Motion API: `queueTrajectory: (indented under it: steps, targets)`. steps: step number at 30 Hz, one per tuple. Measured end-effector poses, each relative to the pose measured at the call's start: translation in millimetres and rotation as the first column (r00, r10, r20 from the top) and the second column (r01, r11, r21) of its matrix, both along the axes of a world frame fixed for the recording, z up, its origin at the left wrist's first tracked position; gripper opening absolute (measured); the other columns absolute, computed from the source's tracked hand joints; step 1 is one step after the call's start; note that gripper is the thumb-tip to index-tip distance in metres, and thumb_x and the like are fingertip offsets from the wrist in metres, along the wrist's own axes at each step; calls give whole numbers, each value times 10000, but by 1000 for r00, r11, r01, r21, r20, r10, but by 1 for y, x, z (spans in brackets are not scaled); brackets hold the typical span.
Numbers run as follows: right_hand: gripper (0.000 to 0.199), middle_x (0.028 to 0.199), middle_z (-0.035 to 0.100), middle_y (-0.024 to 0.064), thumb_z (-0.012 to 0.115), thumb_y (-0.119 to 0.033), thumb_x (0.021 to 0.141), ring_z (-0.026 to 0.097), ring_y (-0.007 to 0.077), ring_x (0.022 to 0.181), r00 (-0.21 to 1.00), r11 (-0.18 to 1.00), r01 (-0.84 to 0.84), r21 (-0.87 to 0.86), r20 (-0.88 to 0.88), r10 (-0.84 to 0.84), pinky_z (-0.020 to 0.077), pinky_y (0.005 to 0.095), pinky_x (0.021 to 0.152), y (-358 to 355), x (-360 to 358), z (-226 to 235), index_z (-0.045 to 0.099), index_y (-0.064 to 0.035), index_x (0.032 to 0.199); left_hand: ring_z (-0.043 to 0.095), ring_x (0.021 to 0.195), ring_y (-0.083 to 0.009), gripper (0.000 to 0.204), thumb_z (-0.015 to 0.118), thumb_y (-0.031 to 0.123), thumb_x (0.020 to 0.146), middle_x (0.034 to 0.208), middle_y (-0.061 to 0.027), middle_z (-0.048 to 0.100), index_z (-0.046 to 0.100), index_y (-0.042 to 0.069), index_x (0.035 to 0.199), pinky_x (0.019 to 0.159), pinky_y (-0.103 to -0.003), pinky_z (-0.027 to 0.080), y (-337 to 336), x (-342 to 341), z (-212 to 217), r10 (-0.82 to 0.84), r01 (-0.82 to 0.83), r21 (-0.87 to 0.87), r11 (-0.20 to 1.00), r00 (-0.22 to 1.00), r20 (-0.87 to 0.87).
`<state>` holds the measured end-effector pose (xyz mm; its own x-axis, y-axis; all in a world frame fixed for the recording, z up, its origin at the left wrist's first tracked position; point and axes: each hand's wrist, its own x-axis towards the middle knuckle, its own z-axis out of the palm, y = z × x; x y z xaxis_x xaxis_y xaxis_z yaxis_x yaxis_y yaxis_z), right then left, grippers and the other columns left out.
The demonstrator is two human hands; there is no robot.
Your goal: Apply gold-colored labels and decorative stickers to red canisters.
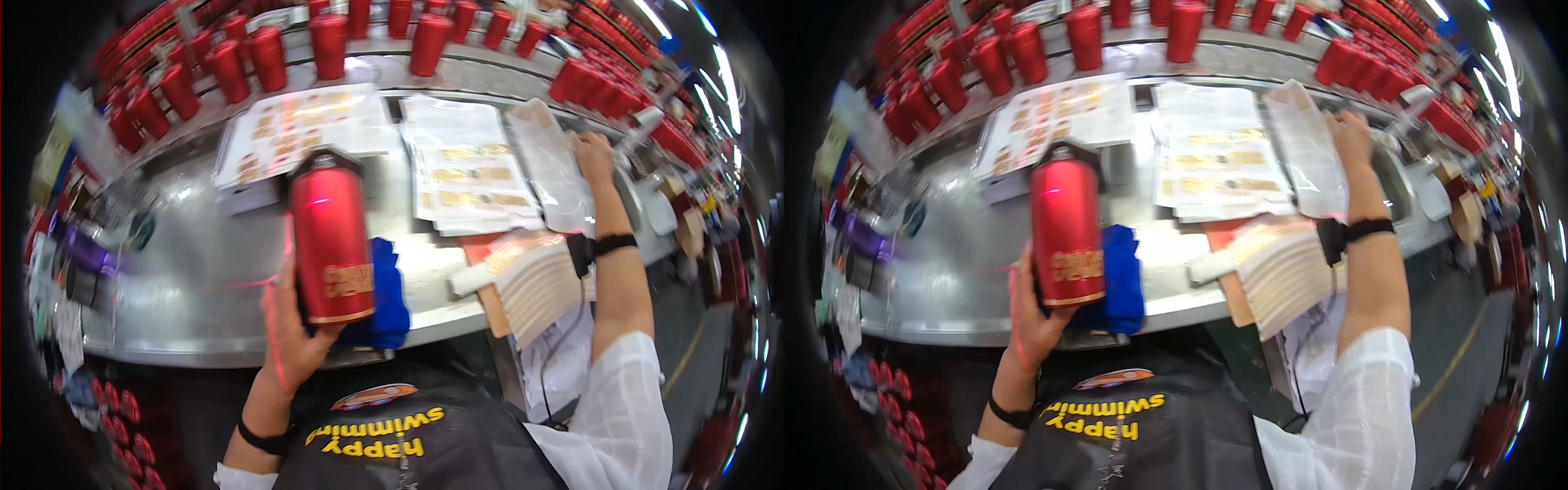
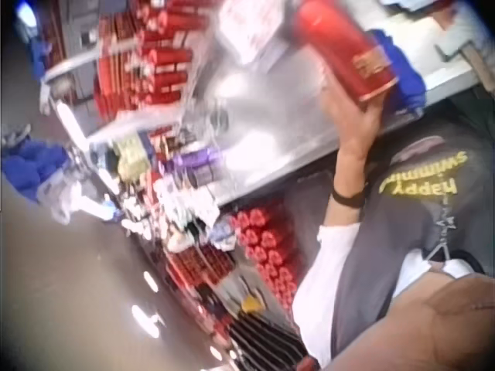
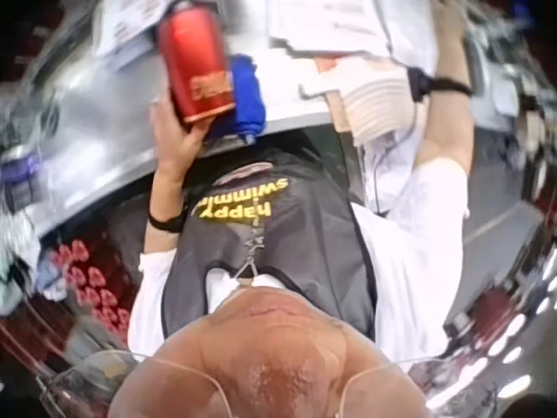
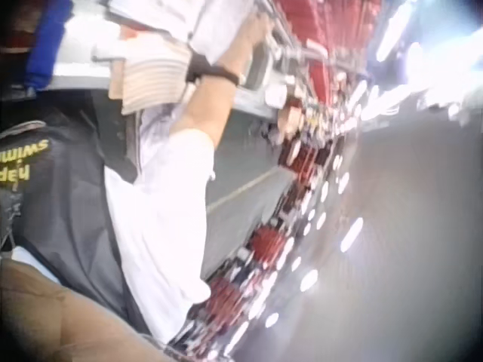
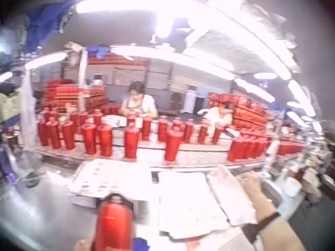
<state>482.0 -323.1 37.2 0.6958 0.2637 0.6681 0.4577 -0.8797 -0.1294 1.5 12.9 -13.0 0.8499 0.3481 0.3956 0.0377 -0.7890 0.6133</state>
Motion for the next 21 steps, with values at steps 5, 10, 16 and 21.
queueTrajectory:
  steps: [5, 10, 16, 21]
  targets:
    - [156, 961, 634, 179, 688, -193, 826, 620, 352, 904, 994, 995, -90, 34, 63, 88, 497, 414, 804, -6, -7, 8, 692, -41, 860, 485, 1183, -379, 968, 766, 421, 773, 1385, -195, 483, 273, -30, 1473, 1062, -461, 269, -1, 4, -1, 7, -8, 29, 1000, 1000, 18]
    - [124, 946, 620, 158, 678, -124, 836, 614, 341, 885, 914, 914, -402, -61, -96, 395, 484, 406, 788, 39, -62, 46, 659, -3, 855, 466, 1154, -364, 980, 763, 450, 765, 1366, -187, 490, 282, -27, 1474, 1045, -465, 281, 3, 2, 5, 12, -13, 127, 992, 1000, 9]
    - [107, 1061, 628, 147, 668, -99, 859, 602, 324, 992, 599, 643, -765, 40, -323, 732, 462, 375, 855, 123, -168, 88, 606, -12, 861, 452, 1138, -376, 1057, 775, 535, 717, 1324, -194, 490, 292, -37, 1464, 1010, -489, 310, -3, -2, 17, 50, -55, 250, 967, 998, 27]
    - [96, 1081, 591, 115, 680, -63, 850, 598, 263, 906, 202, 359, -894, 269, -473, 858, 479, 330, 775, 175, -247, 107, 602, -12, 871, 448, 1111, -372, 1105, 780, 571, 692, 1248, -206, 516, 290, -61, 1453, 980, -496, 310, -5, 2, 22, 46, -54, 196, 979, 998, 48]
